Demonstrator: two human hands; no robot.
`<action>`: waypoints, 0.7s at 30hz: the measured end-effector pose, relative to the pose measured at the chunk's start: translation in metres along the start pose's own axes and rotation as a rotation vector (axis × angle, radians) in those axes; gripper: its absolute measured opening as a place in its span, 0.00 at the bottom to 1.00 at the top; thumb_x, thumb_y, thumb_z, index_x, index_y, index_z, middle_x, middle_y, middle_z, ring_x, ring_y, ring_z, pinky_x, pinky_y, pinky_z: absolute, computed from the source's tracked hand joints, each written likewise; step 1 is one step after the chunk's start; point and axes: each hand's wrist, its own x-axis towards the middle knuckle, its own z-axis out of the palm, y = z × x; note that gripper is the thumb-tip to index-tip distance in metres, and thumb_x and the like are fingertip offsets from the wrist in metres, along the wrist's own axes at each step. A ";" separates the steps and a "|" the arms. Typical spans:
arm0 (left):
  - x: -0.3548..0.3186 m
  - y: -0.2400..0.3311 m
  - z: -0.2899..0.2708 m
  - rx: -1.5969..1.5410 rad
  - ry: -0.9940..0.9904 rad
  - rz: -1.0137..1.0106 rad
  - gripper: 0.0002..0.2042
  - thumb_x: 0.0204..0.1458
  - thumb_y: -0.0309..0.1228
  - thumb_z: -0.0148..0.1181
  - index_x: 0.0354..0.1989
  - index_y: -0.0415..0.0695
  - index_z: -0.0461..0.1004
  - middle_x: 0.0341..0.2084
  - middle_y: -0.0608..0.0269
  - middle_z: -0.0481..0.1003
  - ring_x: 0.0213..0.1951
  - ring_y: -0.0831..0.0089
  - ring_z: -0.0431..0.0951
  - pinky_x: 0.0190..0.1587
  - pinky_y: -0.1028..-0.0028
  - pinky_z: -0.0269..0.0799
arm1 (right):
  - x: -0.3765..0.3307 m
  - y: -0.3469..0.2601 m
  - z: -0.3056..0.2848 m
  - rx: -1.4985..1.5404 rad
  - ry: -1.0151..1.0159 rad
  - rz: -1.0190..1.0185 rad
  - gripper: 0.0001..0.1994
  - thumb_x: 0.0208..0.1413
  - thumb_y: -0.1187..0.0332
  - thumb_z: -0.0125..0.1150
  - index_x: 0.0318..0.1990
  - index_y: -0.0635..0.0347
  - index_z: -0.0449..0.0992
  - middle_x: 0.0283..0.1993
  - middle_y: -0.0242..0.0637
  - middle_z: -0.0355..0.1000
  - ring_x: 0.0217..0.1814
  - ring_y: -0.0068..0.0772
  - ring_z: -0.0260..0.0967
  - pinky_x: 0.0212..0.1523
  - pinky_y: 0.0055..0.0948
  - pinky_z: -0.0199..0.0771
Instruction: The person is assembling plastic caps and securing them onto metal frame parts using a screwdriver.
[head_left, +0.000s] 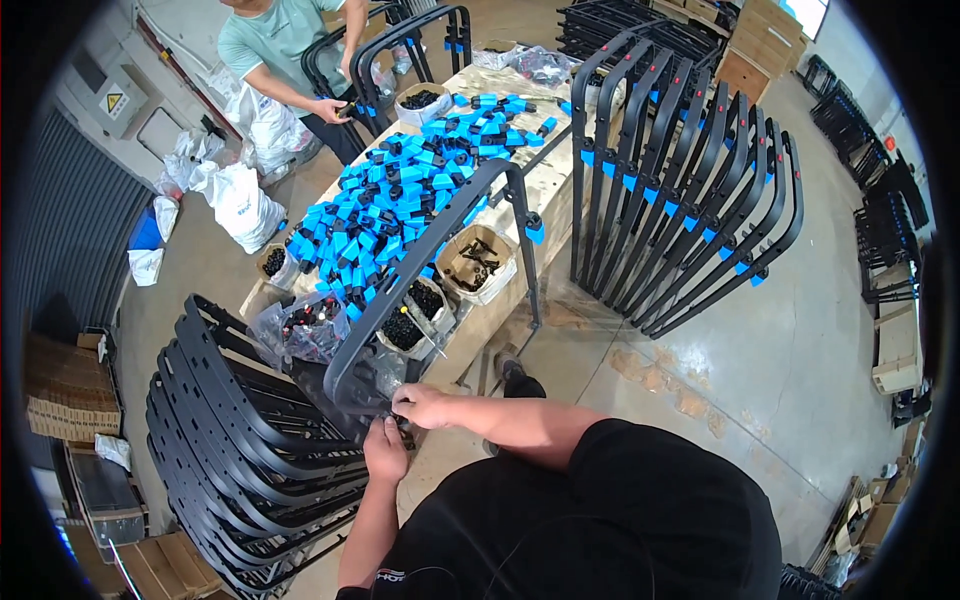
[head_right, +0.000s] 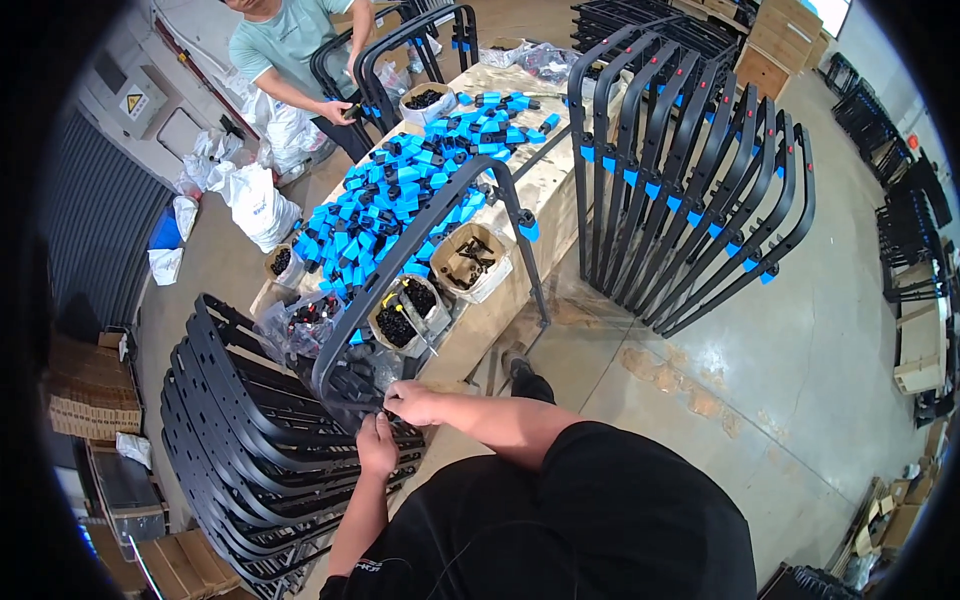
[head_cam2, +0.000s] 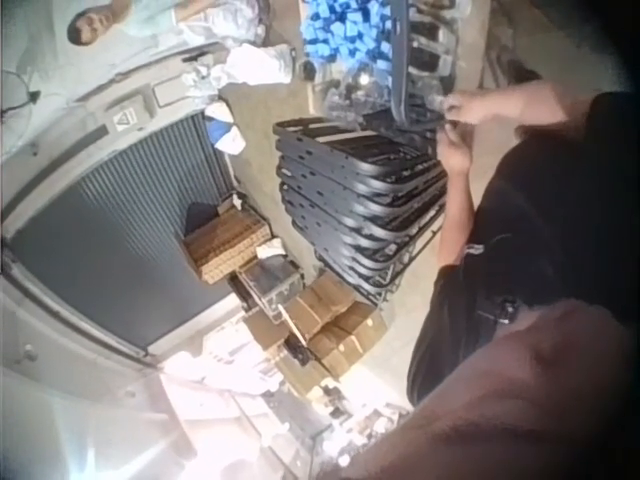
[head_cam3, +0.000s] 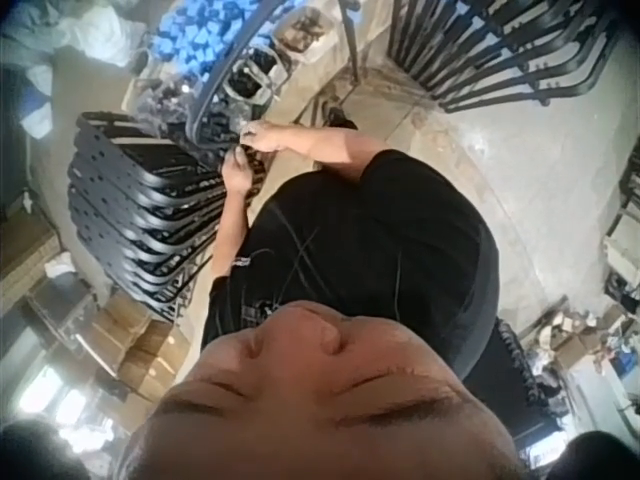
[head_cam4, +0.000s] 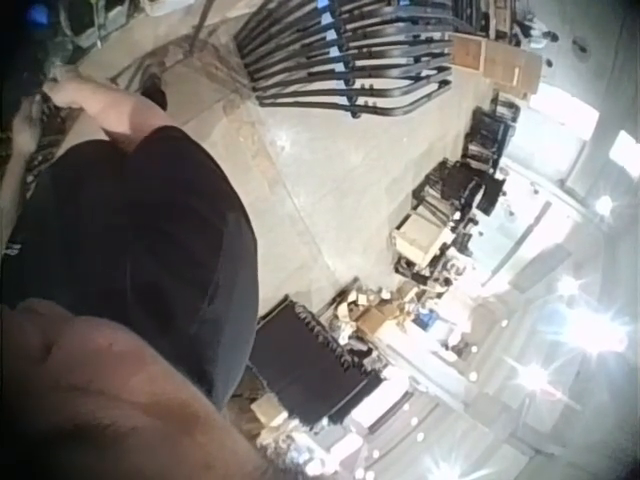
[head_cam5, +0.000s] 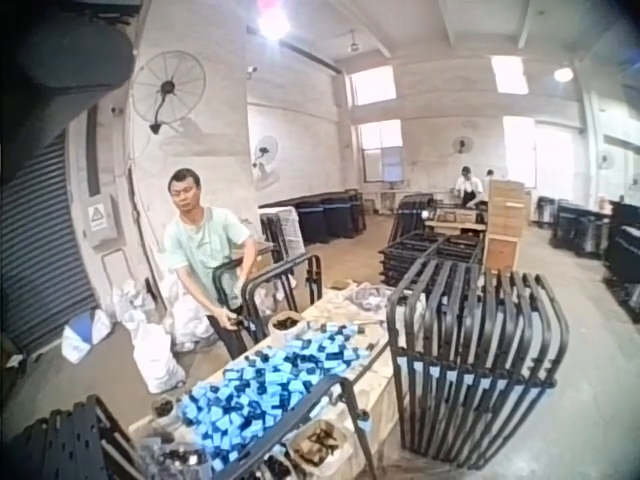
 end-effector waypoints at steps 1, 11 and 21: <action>0.000 0.005 -0.001 0.002 -0.006 0.002 0.16 0.69 0.36 0.46 0.39 0.34 0.72 0.32 0.35 0.76 0.37 0.36 0.76 0.41 0.51 0.71 | 0.002 0.004 0.000 -0.047 0.075 -0.167 0.11 0.61 0.67 0.59 0.47 0.64 0.79 0.41 0.44 0.79 0.36 0.39 0.77 0.38 0.38 0.76; 0.000 -0.005 0.011 -0.125 0.039 0.020 0.14 0.69 0.35 0.47 0.37 0.35 0.70 0.25 0.42 0.75 0.29 0.46 0.76 0.34 0.56 0.70 | 0.012 0.018 0.003 0.490 -0.082 0.454 0.13 0.63 0.56 0.49 0.37 0.56 0.73 0.29 0.33 0.68 0.23 0.26 0.64 0.20 0.31 0.60; -0.001 -0.002 0.013 -0.505 -0.007 -0.068 0.14 0.70 0.38 0.50 0.36 0.41 0.69 0.25 0.66 0.72 0.26 0.76 0.69 0.30 0.73 0.65 | 0.006 0.023 0.011 0.393 -0.163 0.504 0.38 0.58 0.29 0.52 0.46 0.62 0.77 0.22 0.29 0.64 0.16 0.25 0.54 0.17 0.32 0.49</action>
